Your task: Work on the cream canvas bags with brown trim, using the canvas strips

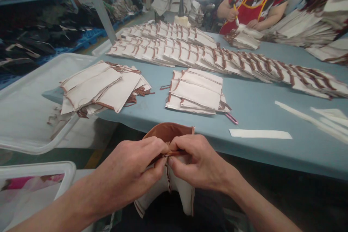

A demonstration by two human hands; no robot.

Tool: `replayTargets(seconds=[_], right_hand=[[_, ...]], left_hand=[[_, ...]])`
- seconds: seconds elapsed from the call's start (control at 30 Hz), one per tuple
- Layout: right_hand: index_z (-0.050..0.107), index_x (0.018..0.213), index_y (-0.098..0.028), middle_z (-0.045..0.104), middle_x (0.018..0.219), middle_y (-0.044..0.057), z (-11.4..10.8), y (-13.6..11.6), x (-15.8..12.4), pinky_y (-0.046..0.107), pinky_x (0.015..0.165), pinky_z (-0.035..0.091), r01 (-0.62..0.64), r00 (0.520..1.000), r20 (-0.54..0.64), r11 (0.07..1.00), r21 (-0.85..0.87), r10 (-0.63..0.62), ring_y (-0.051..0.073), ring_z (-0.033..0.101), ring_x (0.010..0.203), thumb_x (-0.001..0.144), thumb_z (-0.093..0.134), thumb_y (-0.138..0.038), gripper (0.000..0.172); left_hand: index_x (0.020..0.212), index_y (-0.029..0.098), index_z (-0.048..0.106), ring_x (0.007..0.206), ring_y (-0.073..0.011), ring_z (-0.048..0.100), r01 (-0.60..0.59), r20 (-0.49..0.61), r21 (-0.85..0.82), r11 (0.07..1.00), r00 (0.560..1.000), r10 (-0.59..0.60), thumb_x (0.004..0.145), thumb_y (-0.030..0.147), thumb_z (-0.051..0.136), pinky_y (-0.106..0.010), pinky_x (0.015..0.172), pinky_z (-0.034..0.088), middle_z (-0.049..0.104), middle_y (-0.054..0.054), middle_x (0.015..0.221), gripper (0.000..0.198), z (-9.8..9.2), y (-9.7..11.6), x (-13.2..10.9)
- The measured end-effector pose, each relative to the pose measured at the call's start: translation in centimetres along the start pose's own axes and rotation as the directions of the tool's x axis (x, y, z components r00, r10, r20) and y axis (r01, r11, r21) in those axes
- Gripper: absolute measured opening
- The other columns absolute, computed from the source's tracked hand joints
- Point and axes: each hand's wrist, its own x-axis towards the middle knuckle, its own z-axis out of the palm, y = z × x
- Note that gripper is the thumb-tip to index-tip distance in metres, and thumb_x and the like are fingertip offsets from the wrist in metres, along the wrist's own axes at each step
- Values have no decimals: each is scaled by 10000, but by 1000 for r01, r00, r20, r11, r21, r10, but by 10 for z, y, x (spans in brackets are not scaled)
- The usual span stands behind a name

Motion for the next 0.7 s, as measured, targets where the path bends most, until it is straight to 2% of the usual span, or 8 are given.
replayTargets(seconds=[0.23,0.33,0.43,0.53,0.7], right_hand=[[438,594,-185,376,539,-86,-10,-15,3,229,492,192,-116,988,98,993,-15,117,56,319,500,702,558,-134,170],[405,588,-189,351,534,-86,-11,-17,4,242,492,173,-126,985,112,991,-50,131,56,303,500,695,554,-134,191],[390,592,-192,333,537,-88,-10,-16,3,249,498,169,-143,984,99,988,-63,149,60,291,502,707,565,-132,217],[429,626,-190,395,559,-86,-10,-17,2,255,525,183,-131,987,79,986,-101,139,63,316,518,702,574,-107,183],[448,640,-184,503,587,-47,-13,-24,2,277,577,213,-33,998,40,958,-285,47,86,367,555,742,548,-111,161]], left_hand=[[900,200,665,640,-72,627,-62,120,-90,994,990,73,902,44,530,-206,610,385,693,65,751,206,-21,1,6],[865,185,669,562,-84,595,-95,155,-1,995,983,94,888,45,503,-244,554,350,666,55,687,219,-23,2,9],[783,175,632,527,-106,585,-169,137,158,973,979,148,910,74,480,-283,526,325,629,37,649,223,-19,1,10],[773,175,609,529,-112,576,-246,82,277,929,969,232,961,78,427,-291,514,323,595,37,641,279,-14,1,10],[792,185,576,587,-122,565,-293,21,286,912,954,300,1028,125,423,-291,546,353,582,31,676,288,-11,1,11]])
